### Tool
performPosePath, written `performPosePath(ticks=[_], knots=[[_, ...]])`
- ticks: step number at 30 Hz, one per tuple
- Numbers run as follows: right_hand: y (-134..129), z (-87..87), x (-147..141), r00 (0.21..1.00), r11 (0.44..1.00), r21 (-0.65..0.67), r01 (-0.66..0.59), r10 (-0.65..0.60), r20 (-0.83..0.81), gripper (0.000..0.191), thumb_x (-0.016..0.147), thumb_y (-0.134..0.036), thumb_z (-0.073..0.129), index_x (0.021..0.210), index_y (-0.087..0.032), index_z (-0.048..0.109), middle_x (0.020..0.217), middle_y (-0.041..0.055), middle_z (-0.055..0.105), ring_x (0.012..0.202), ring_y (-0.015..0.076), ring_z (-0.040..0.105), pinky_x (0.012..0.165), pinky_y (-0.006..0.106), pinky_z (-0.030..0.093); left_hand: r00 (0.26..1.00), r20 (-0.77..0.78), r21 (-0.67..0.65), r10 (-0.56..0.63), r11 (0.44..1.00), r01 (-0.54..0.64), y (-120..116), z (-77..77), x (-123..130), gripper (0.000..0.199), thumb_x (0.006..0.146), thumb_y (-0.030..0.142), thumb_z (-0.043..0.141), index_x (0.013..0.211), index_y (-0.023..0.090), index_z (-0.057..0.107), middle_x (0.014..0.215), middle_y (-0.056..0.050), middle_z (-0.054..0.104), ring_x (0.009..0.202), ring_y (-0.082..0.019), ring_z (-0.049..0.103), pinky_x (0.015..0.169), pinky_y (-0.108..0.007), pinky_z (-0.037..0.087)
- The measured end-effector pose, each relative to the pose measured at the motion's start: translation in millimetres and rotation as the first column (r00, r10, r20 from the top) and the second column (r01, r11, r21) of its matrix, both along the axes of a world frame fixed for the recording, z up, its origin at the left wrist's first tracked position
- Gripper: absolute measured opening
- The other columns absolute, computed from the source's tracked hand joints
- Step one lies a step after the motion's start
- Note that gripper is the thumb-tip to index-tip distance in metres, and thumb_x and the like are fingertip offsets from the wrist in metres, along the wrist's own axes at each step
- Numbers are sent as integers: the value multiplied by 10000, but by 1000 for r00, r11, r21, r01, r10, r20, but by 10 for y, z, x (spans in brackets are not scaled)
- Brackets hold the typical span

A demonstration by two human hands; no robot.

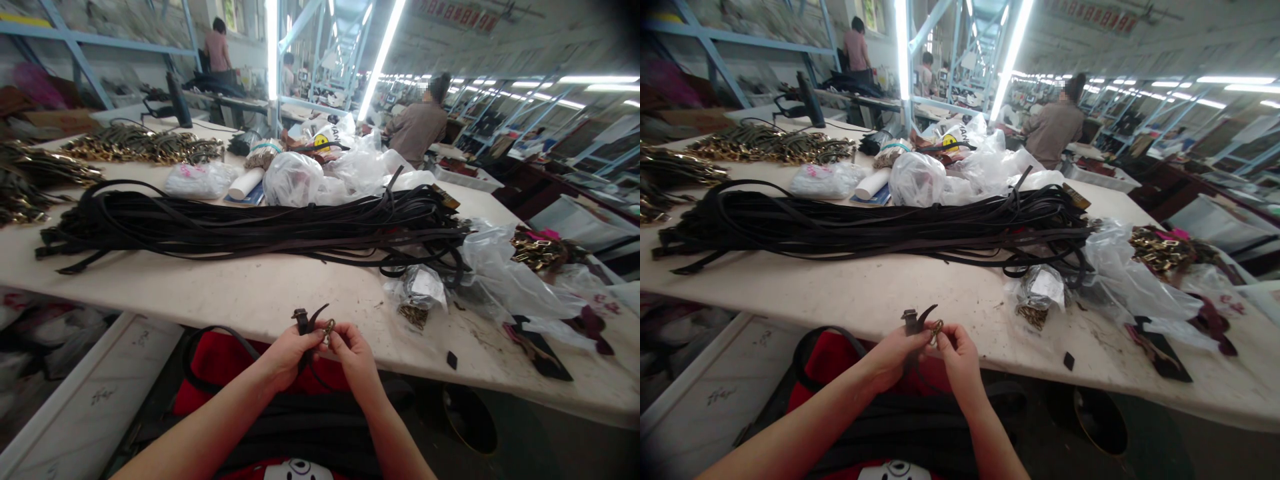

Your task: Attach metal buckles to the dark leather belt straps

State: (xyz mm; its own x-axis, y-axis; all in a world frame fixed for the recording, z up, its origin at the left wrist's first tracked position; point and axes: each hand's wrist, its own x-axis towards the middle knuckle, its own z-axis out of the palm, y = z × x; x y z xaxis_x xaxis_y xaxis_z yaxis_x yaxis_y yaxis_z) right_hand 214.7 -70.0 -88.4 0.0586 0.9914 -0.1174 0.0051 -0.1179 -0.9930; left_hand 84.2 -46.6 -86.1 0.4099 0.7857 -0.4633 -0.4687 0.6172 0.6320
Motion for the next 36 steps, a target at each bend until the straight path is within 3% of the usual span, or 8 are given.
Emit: performPosePath(ticks=[8, 15, 20, 23, 29, 36], knots=[[-29, -72, -1, 999, 999, 6, -37, 37, 20, 238, 805, -395, 527, 922, -192, 561, 906, 51, 635, 745, 170, 604, 670, 296, 501, 999, 26, -62, -22, 998, 24, -6, -10, -5, 322, 633, 167, 727, 936, 123, 626, 797, -46, 607, 581, -73, 531, 469, -148, 368], [-23, -73, 51, 957, 986, 77, -149, 124, 262, 217, 842, -303, 462, 1009, -217, 570, 821, 33, 630, 757, 180, 597, 736, 321, 464, 999, -34, -26, -32, 999, 31, 15, -50, -53, 328, 630, 178, 726, 936, 115, 624, 779, -50, 611, 546, -73, 502, 470, -164, 371], [9, -71, 142, 915, 977, 124, -175, 114, 387, 214, 810, -267, 489, 981, -223, 610, 899, 52, 640, 857, 215, 563, 797, 353, 418, 993, -113, 35, -17, 999, 21, 25, -47, -85, 332, 623, 218, 729, 922, 111, 630, 700, -21, 586, 526, -76, 466, 478, -185, 373], [25, -68, 177, 917, 973, 81, -218, 176, 357, 215, 824, -271, 468, 976, -223, 612, 918, 44, 632, 866, 205, 550, 795, 339, 408, 988, -156, 75, -9, 997, 21, 18, -24, -88, 321, 636, 253, 723, 910, 113, 633, 654, -4, 561, 537, -87, 469, 493, -195, 376], [39, -40, 219, 981, 986, -60, -154, 160, 112, 211, 766, -386, 556, 820, -186, 595, 646, -14, 542, 598, 126, 475, 579, 251, 388, 979, -201, 117, -41, 991, 65, 17, 21, -97, 299, 600, 216, 730, 865, 114, 635, 665, -2, 572, 540, -87, 468, 513, -207, 363], [37, 31, 157, 986, 974, -155, -163, 156, -52, 279, 696, -431, 633, 767, -168, 571, 682, -3, 584, 598, 111, 495, 588, 242, 408, 981, -190, 117, -26, 992, 49, 35, 12, -100, 286, 621, 259, 729, 841, 124, 608, 733, -40, 618, 653, -139, 542, 546, -222, 388]])
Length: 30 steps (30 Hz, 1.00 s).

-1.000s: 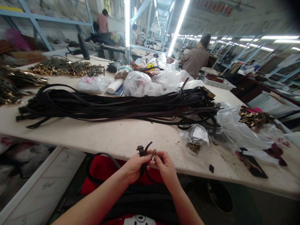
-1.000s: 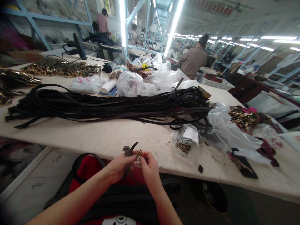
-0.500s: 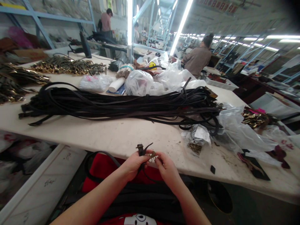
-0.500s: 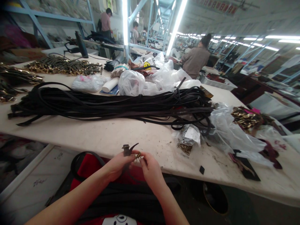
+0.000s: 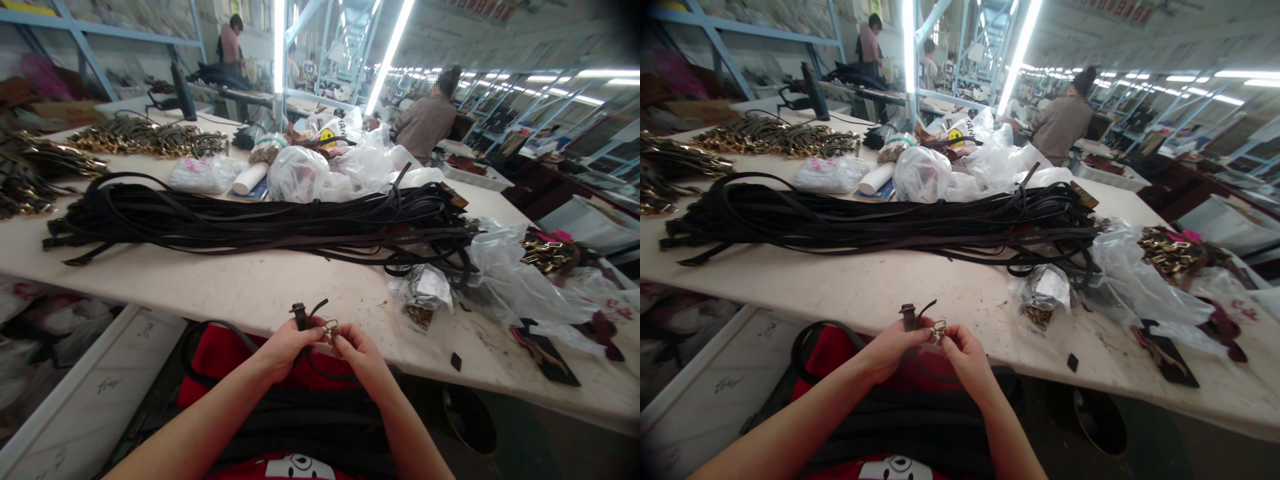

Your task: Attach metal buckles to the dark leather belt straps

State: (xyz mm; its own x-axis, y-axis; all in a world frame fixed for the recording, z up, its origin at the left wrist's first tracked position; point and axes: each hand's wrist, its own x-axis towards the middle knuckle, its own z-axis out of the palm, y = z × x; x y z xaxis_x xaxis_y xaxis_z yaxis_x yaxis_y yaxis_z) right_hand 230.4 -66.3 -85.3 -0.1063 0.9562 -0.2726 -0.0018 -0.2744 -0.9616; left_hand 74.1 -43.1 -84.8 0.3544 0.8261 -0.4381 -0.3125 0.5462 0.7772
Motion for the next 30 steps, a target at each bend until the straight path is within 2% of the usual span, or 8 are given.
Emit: performPosePath(ticks=[8, 12, 15, 18, 21, 25, 30], knots=[[-5, -43, -72, 996, 994, 65, 90, -89, -25, 229, 717, -385, 623, 780, -171, 570, 697, -2, 600, 611, 111, 523, 589, 235, 435, 999, 25, 29, -41, 999, 40, -18, -10, 23, 315, 621, 268, 740, 878, 120, 635, 742, -41, 621, 663, -134, 540, 542, -211, 381], [-31, -66, -93, 993, 987, 119, 110, -114, 30, 186, 742, -361, 601, 790, -185, 566, 734, 4, 618, 654, 130, 563, 617, 250, 460, 999, 4, 75, -41, 996, 40, -26, -8, 38, 261, 645, 249, 712, 858, 119, 637, 738, -32, 620, 663, -132, 536, 537, -210, 371], [-45, -59, -126, 986, 980, 163, 114, -132, 101, 160, 756, -343, 583, 791, -188, 565, 754, 11, 627, 679, 141, 582, 640, 260, 473, 1000, -4, 57, -27, 998, 27, -24, -19, 48, 233, 654, 239, 699, 841, 120, 629, 731, -28, 612, 665, -131, 533, 527, -206, 362], [-48, -60, -146, 979, 974, 182, 135, -159, 127, 184, 754, -334, 586, 863, -189, 553, 712, 4, 608, 638, 141, 575, 595, 257, 470, 999, 19, 37, -38, 999, 38, -15, -46, 44, 216, 667, 231, 684, 844, 120, 626, 732, -32, 605, 666, -126, 531, 529, -201, 360], [-45, -55, -138, 981, 975, 202, 95, -126, 147, 239, 775, -325, 564, 975, -195, 553, 748, 13, 623, 683, 158, 591, 631, 275, 477, 997, 50, 9, -63, 998, 63, -6, -72, 32, 220, 685, 239, 669, 859, 112, 628, 737, -46, 601, 659, -124, 527, 529, -200, 359], [-45, -16, -108, 948, 954, 298, 27, -118, 294, 192, 809, -302, 524, 942, -204, 622, 921, 41, 657, 843, 184, 593, 776, 308, 452, 992, 92, -25, -81, 996, 83, 0, -78, 24, 235, 675, 250, 682, 849, 104, 625, 704, -40, 573, 621, -112, 506, 514, -198, 358], [-56, -6, -95, 906, 930, 367, -8, -149, 396, 182, 825, -274, 504, 935, -211, 634, 887, 40, 651, 790, 176, 575, 729, 295, 447, 989, 122, -41, -83, 995, 89, -14, -51, 37, 182, 664, 204, 670, 804, 99, 620, 668, -18, 540, 569, -87, 467, 490, -187, 343]])
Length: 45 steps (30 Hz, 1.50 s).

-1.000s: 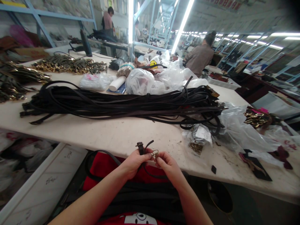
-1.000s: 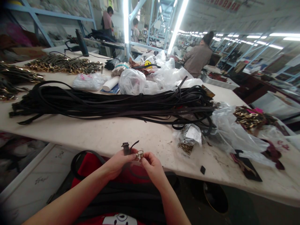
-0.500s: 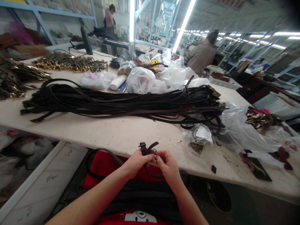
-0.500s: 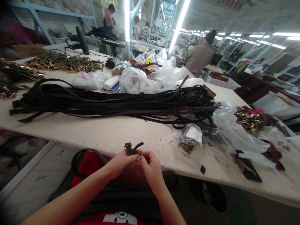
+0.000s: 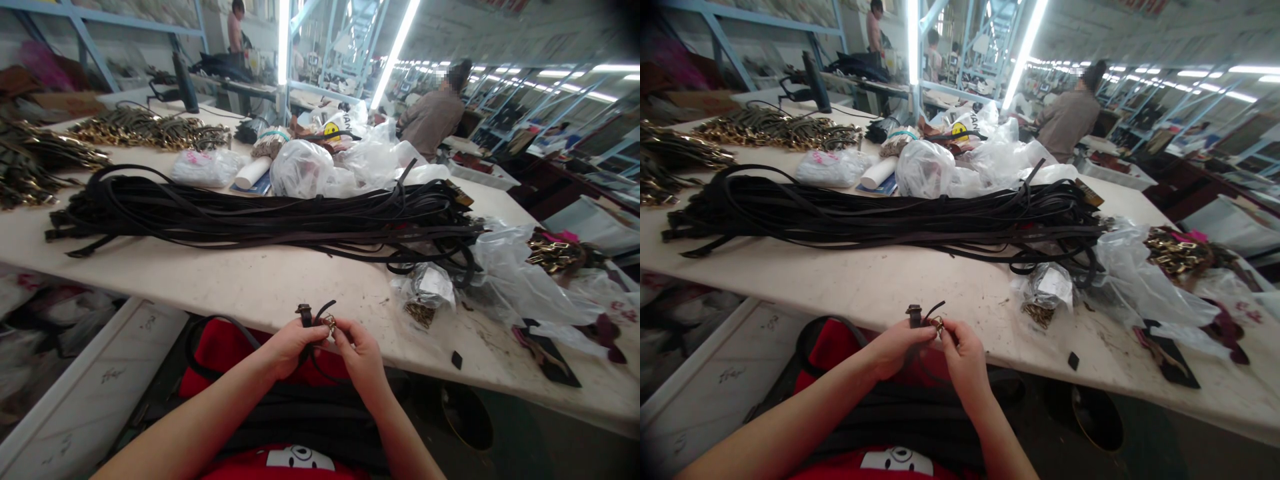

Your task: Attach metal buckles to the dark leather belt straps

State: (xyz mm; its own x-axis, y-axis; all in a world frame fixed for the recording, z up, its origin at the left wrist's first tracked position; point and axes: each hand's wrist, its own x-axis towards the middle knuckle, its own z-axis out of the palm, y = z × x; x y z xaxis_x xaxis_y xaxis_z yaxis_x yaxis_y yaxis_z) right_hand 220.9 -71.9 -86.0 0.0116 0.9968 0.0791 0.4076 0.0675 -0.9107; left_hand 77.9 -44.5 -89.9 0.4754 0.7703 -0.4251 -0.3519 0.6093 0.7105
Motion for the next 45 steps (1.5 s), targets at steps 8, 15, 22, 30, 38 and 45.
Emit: performPosePath(ticks=[8, 15, 22, 30, 38, 45], knots=[[-12, -77, 11, 994, 999, 44, -29, 24, 102, 181, 834, -233, 462, 921, -184, 613, 876, 43, 633, 815, 168, 572, 734, 286, 446, 1000, -12, -11, 2, 1000, -3, -53, -62, 53, 172, 634, 175, 640, 774, 80, 612, 668, -37, 556, 573, -97, 466, 513, -206, 351], [-11, -117, 1, 999, 1000, -11, -29, 30, 36, 186, 832, -228, 458, 943, -182, 601, 908, 45, 644, 851, 172, 588, 778, 296, 458, 999, -34, 0, 24, 1000, -24, -58, -81, 55, 198, 621, 204, 668, 770, 95, 598, 669, -22, 553, 590, -102, 468, 529, -212, 357], [-46, -109, 18, 976, 990, 99, -102, 80, 205, 215, 860, -204, 417, 986, -191, 590, 897, 59, 609, 844, 176, 564, 761, 310, 457, 999, -45, 2, -8, 1000, 8, -66, -37, 36, 171, 608, 192, 660, 732, 90, 598, 601, -13, 538, 547, -101, 456, 528, -223, 344], [-78, -110, -65, 885, 976, 184, -118, 19, 465, 296, 889, -214, 357, 1063, -184, 594, 800, 72, 580, 739, 192, 546, 670, 318, 445, 997, -42, 0, 70, 998, -70, -101, -109, 88, 215, 600, 261, 678, 727, 120, 577, 634, -5, 531, 577, -105, 460, 550, -227, 343], [-85, -189, -55, 974, 998, -33, 59, -50, 221, 406, 822, -267, 447, 1201, -127, 478, 759, 45, 621, 719, 185, 577, 724, 341, 455, 993, -67, 49, 98, 994, -95, -124, -44, 108, 194, 607, 251, 677, 714, 112, 595, 617, -10, 538, 559, -104, 446, 540, -224, 330], [0, -230, -7, 947, 938, -314, -143, 37, -320, 400, 753, -361, 530, 1091, -147, 553, 1003, 73, 642, 850, 182, 597, 764, 312, 473, 994, -74, 53, 80, 996, -76, -150, -58, 93, 287, 603, 306, 720, 790, 106, 635, 651, -28, 581, 581, -118, 489, 560, -231, 344]])
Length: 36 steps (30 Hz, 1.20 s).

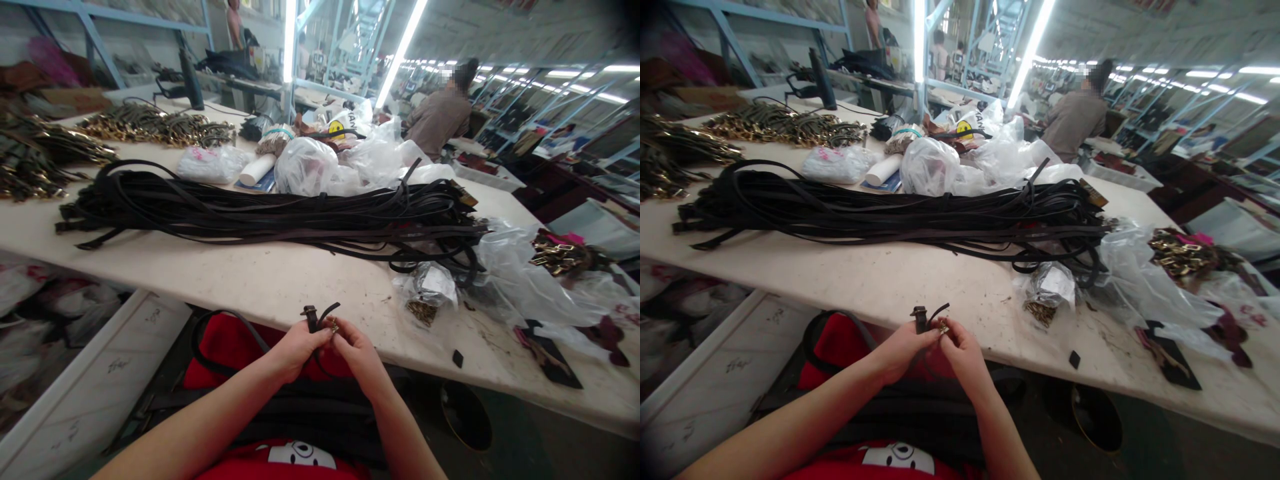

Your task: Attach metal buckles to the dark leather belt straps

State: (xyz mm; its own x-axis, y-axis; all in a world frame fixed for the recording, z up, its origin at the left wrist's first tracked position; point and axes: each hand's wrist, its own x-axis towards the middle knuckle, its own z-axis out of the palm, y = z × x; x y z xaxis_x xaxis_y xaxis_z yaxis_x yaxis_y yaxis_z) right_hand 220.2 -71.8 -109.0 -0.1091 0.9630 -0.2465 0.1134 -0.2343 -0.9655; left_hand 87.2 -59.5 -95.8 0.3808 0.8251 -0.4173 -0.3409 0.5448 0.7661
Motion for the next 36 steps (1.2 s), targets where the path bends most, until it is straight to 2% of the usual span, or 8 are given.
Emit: performPosePath(ticks=[4, 11, 15, 19, 23, 26, 30, 36], knots=[[-18, -19, -10, 998, 998, 26, 62, -62, -9, 401, 736, -356, 554, 1081, -152, 538, 875, 48, 650, 714, 153, 590, 677, 287, 483, 1000, -17, 2, 8, 1000, -8, 1, 23, -7, 292, 615, 295, 716, 822, 102, 643, 682, -37, 601, 587, -119, 497, 554, -227, 346], [-68, 79, -42, 923, 968, 246, 58, -146, 357, 272, 787, -289, 489, 1000, -154, 592, 601, -13, 551, 532, 121, 509, 520, 231, 429, 998, -43, 33, 48, 998, -47, 8, 19, 3, 284, 604, 286, 736, 814, 108, 664, 753, -59, 646, 710, -174, 558, 659, -258, 401], [-56, 66, -30, 954, 978, 199, 60, -115, 277, 382, 791, -312, 491, 1126, -136, 542, 688, 14, 594, 604, 137, 543, 581, 254, 467, 993, -73, 41, 97, 995, -94, 17, -6, -8, 260, 614, 285, 731, 795, 114, 656, 682, -33, 628, 628, -141, 529, 585, -229, 374], [-49, 23, 5, 998, 996, 87, 34, -39, 57, 442, 794, -368, 494, 1187, -166, 507, 1024, 76, 625, 842, 173, 591, 700, 288, 494, 995, -43, 34, 90, 995, -89, 37, -10, -23, 280, 619, 301, 731, 806, 110, 647, 665, -29, 619, 587, -126, 517, 565, -226, 374], [-60, 62, 19, 999, 1000, 4, 14, -14, -30, 482, 782, -400, 509, 1212, -182, 488, 1109, 71, 600, 754, 140, 594, 634, 263, 494, 999, 4, 25, 50, 998, -50, 65, 1, -37, 298, 629, 334, 730, 800, 106, 644, 648, -35, 612, 593, -134, 536, 584, -236, 395], [-69, 88, 4, 999, 999, 17, 33, -33, -29, 453, 785, -393, 515, 1177, -166, 510, 981, 58, 637, 658, 120, 578, 618, 261, 492, 999, 12, 23, 42, 999, -42, 78, 16, -44, 300, 629, 344, 734, 781, 101, 649, 631, -32, 601, 581, -125, 525, 566, -225, 383], [-67, 50, -29, 999, 996, 74, 40, -39, -13, 410, 773, -368, 544, 1123, -156, 532, 879, 58, 654, 731, 171, 613, 660, 301, 512, 998, -2, 17, 69, 997, -69, 81, 45, -41, 296, 613, 333, 742, 780, 105, 653, 644, -24, 598, 566, -108, 502, 553, -214, 373], [-62, 27, -13, 944, 949, 311, 54, -149, 293, 267, 813, -276, 488, 1029, -169, 602, 984, 82, 651, 883, 201, 600, 812, 356, 481, 992, -64, 4, 106, 994, -106, 93, 26, -45, 287, 598, 308, 743, 785, 111, 649, 619, -7, 568, 535, -96, 473, 518, -207, 346]])
